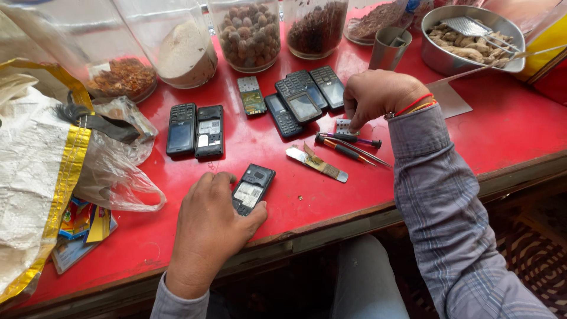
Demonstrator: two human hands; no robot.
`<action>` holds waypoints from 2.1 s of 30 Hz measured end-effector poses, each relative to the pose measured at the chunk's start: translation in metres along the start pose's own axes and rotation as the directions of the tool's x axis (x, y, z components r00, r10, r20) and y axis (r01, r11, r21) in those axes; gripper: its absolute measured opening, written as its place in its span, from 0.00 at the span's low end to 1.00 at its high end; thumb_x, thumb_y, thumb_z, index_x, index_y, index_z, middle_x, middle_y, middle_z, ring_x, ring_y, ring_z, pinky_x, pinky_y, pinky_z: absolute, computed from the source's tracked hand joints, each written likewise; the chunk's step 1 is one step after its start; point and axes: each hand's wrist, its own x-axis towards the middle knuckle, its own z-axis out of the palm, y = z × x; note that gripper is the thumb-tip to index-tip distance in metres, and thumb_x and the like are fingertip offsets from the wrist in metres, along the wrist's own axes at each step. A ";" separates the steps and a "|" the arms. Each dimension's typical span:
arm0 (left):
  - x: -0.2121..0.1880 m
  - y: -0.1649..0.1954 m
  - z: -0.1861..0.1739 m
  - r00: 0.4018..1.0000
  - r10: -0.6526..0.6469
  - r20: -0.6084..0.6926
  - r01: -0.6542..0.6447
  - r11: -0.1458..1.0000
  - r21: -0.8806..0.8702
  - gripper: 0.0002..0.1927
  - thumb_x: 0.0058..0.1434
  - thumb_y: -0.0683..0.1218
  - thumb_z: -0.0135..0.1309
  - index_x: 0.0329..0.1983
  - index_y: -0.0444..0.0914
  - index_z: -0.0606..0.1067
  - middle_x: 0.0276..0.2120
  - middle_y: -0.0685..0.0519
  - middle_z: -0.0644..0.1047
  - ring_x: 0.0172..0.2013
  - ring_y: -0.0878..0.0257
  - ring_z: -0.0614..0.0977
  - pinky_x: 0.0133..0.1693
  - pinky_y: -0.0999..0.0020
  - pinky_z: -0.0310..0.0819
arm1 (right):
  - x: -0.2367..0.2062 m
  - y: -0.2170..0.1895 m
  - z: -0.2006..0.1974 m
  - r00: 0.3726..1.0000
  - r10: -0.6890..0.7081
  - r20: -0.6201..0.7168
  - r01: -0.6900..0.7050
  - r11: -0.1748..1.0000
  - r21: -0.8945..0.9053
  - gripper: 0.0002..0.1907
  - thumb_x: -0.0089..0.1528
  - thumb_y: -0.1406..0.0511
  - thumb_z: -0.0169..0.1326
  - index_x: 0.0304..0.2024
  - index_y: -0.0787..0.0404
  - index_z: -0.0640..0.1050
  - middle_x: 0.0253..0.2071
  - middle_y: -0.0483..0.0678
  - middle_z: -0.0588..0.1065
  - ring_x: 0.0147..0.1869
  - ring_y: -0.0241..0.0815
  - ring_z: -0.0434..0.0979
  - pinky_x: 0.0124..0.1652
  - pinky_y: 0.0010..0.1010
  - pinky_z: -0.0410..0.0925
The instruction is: The person disassembles a feature phone at a red workbench, prying off the cover, removing the keypad and screen, and using a screwdriver on the internal board. They handle several phone bodies and parts on the bench, then fit the cover back onto the phone and press it closed.
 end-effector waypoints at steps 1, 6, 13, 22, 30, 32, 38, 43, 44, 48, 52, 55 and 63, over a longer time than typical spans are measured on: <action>0.000 0.000 0.000 1.000 -0.023 0.005 0.023 0.999 -0.045 0.28 0.44 0.55 0.68 0.39 0.29 0.77 0.35 0.39 0.77 0.37 0.44 0.80 0.41 0.49 0.75 | -0.002 0.000 0.001 1.000 -0.024 -0.013 0.024 1.000 0.009 0.16 0.44 0.61 0.74 0.32 0.60 0.85 0.30 0.49 0.83 0.36 0.44 0.83 0.35 0.37 0.73; -0.005 -0.008 -0.003 0.980 -0.188 0.061 0.197 0.949 -0.246 0.25 0.44 0.53 0.70 0.40 0.32 0.81 0.32 0.47 0.79 0.32 0.55 0.82 0.37 0.61 0.78 | -0.013 -0.001 -0.005 0.962 -0.244 -0.119 0.254 0.965 0.071 0.19 0.52 0.58 0.73 0.30 0.66 0.79 0.28 0.51 0.80 0.32 0.44 0.79 0.31 0.37 0.71; -0.007 -0.026 0.007 0.976 -0.049 0.212 0.213 0.015 -0.977 0.26 0.64 0.46 0.61 0.61 0.26 0.74 0.48 0.47 0.79 0.44 0.63 0.79 0.49 0.67 0.76 | -0.037 -0.026 -0.013 0.760 -0.607 -0.231 0.622 0.576 0.531 0.08 0.55 0.73 0.66 0.35 0.65 0.80 0.30 0.43 0.81 0.34 0.32 0.81 0.34 0.23 0.75; -0.006 -0.025 0.032 0.999 -0.009 0.053 0.044 -0.427 -0.903 0.31 0.70 0.47 0.54 0.70 0.26 0.63 0.60 0.38 0.73 0.60 0.48 0.76 0.67 0.43 0.69 | -0.041 -0.051 -0.012 0.631 -0.748 -0.206 0.743 0.507 0.437 0.07 0.53 0.76 0.62 0.33 0.63 0.82 0.35 0.44 0.81 0.40 0.34 0.82 0.41 0.26 0.77; -0.011 -0.019 0.034 0.998 0.041 0.056 0.067 -0.352 -0.934 0.33 0.68 0.44 0.56 0.73 0.29 0.60 0.62 0.39 0.73 0.64 0.45 0.75 0.67 0.45 0.67 | -0.030 -0.046 -0.008 0.512 -0.835 -0.203 0.804 0.381 0.457 0.04 0.55 0.75 0.62 0.33 0.64 0.82 0.39 0.46 0.82 0.45 0.37 0.83 0.45 0.28 0.76; -0.012 -0.018 0.034 0.997 0.045 0.064 0.075 -0.331 -0.941 0.36 0.67 0.43 0.57 0.75 0.31 0.58 0.62 0.39 0.73 0.65 0.45 0.74 0.65 0.46 0.69 | -0.027 -0.047 -0.003 0.568 -0.808 -0.159 0.755 0.433 0.493 0.06 0.55 0.76 0.61 0.34 0.64 0.83 0.38 0.46 0.83 0.44 0.37 0.83 0.45 0.28 0.77; -0.011 -0.016 0.038 0.997 0.052 0.060 0.073 -0.311 -0.948 0.40 0.66 0.42 0.57 0.78 0.41 0.53 0.60 0.40 0.73 0.63 0.43 0.76 0.59 0.47 0.75 | -0.030 -0.044 -0.006 0.583 -0.782 -0.223 0.783 0.467 0.411 0.10 0.58 0.75 0.59 0.41 0.63 0.84 0.41 0.46 0.83 0.47 0.35 0.83 0.47 0.29 0.76; -0.005 -0.018 0.043 0.995 0.011 0.097 0.095 -0.318 -0.943 0.41 0.65 0.43 0.56 0.77 0.48 0.50 0.56 0.42 0.74 0.59 0.42 0.78 0.54 0.46 0.79 | -0.045 -0.071 -0.002 0.516 -0.696 -0.499 0.848 0.334 0.410 0.12 0.62 0.72 0.61 0.49 0.64 0.80 0.45 0.48 0.80 0.50 0.37 0.80 0.51 0.30 0.74; -0.002 -0.020 0.043 0.996 0.004 0.086 0.083 -0.300 -0.950 0.40 0.66 0.44 0.55 0.77 0.48 0.50 0.55 0.42 0.74 0.58 0.42 0.78 0.53 0.46 0.79 | -0.052 -0.075 0.000 0.559 -0.693 -0.456 0.825 0.410 0.388 0.12 0.61 0.71 0.62 0.48 0.63 0.81 0.44 0.47 0.81 0.47 0.36 0.82 0.48 0.29 0.75; -0.003 -0.020 0.048 0.996 -0.032 0.089 0.078 -0.261 -0.962 0.37 0.68 0.44 0.52 0.77 0.48 0.51 0.53 0.43 0.74 0.52 0.49 0.80 0.50 0.46 0.81 | -0.094 -0.097 0.034 0.461 -0.758 -0.462 0.887 0.371 0.276 0.14 0.60 0.70 0.63 0.49 0.62 0.81 0.48 0.47 0.82 0.47 0.40 0.83 0.44 0.29 0.76; 0.002 -0.020 0.054 0.998 -0.035 0.043 0.032 -0.255 -0.966 0.37 0.68 0.44 0.52 0.76 0.48 0.50 0.49 0.46 0.74 0.48 0.56 0.81 0.50 0.42 0.84 | -0.118 -0.119 0.070 0.442 -0.563 -0.698 0.852 0.506 0.132 0.17 0.58 0.71 0.63 0.50 0.61 0.81 0.48 0.49 0.81 0.49 0.45 0.82 0.47 0.33 0.74; 0.003 -0.022 0.057 0.999 -0.042 0.020 0.011 -0.216 -0.976 0.37 0.69 0.42 0.53 0.76 0.46 0.50 0.50 0.44 0.73 0.49 0.54 0.82 0.50 0.44 0.84 | -0.118 -0.128 0.089 0.477 -0.411 -0.777 0.815 0.538 0.217 0.15 0.60 0.72 0.62 0.51 0.59 0.82 0.47 0.47 0.82 0.45 0.41 0.81 0.45 0.30 0.74; 0.003 -0.018 0.058 0.999 -0.042 -0.031 -0.036 -0.134 -0.990 0.46 0.62 0.33 0.54 0.76 0.44 0.43 0.55 0.43 0.68 0.50 0.51 0.81 0.47 0.45 0.82 | -0.109 -0.131 0.111 0.387 -0.291 -0.875 0.862 0.450 0.231 0.14 0.64 0.75 0.59 0.52 0.61 0.81 0.46 0.48 0.82 0.47 0.41 0.80 0.48 0.31 0.73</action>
